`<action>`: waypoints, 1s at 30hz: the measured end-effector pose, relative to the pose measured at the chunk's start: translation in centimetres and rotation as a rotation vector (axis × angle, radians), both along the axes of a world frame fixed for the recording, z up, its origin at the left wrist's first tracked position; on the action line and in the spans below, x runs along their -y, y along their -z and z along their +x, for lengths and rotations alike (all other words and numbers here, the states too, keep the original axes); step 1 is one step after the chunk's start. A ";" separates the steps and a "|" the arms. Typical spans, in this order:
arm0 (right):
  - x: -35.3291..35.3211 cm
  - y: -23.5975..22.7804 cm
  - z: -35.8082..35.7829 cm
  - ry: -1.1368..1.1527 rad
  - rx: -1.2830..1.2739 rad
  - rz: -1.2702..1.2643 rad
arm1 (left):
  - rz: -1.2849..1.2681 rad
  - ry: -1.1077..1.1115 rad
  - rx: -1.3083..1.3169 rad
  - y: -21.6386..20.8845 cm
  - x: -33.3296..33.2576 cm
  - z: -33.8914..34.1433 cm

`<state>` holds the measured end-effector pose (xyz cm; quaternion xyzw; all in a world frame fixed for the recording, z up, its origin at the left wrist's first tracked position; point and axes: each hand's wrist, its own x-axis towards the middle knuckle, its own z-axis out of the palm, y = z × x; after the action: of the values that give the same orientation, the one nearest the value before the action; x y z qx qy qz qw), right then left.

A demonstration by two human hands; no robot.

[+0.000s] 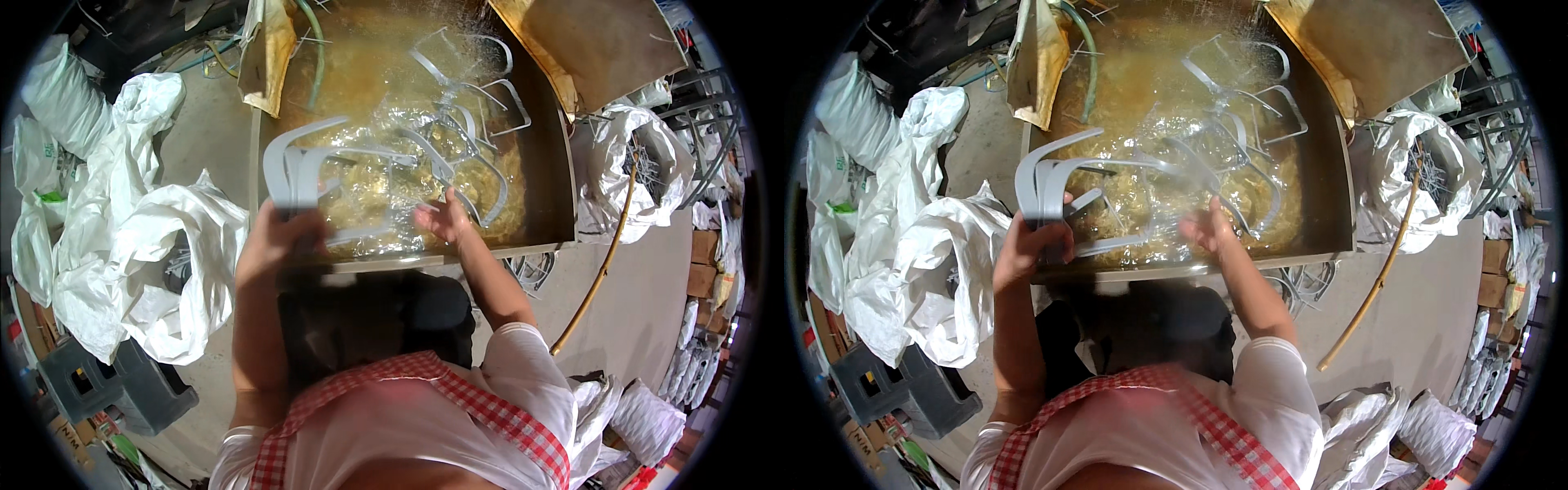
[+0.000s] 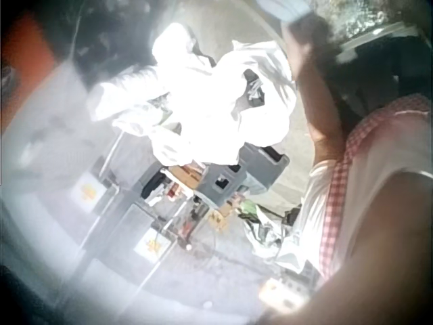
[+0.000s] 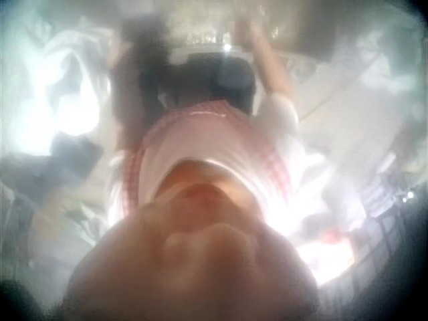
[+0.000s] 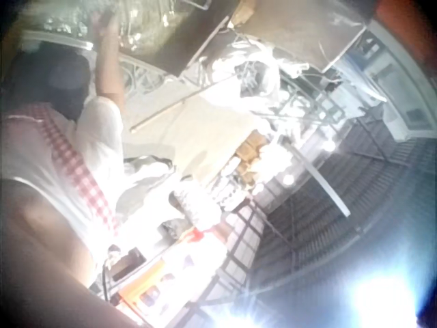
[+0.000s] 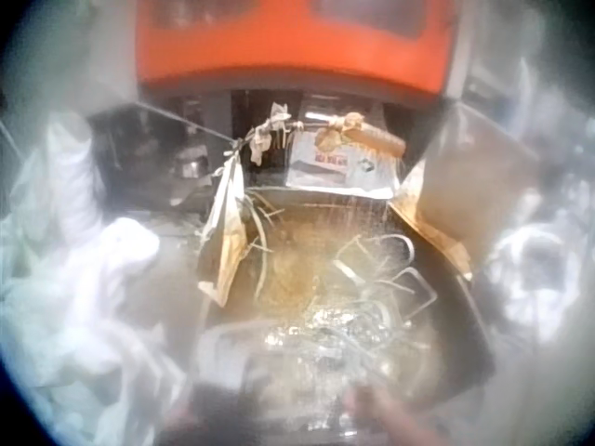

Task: The person picks up plastic frames from a water tank, shakes off excess water, and places them into a large white bag.

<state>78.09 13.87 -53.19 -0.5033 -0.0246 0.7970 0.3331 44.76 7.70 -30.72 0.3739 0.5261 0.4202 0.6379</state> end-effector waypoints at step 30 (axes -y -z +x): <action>-0.7 -15.8 -9.8 -0.855 0.841 1.120 | 0.029 0.647 -0.599 6.7 -0.6 4.8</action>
<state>68.28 14.55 -37.39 -0.4664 -0.7313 0.4695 0.1652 49.52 8.25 -37.40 0.6336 0.5377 0.0790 0.5507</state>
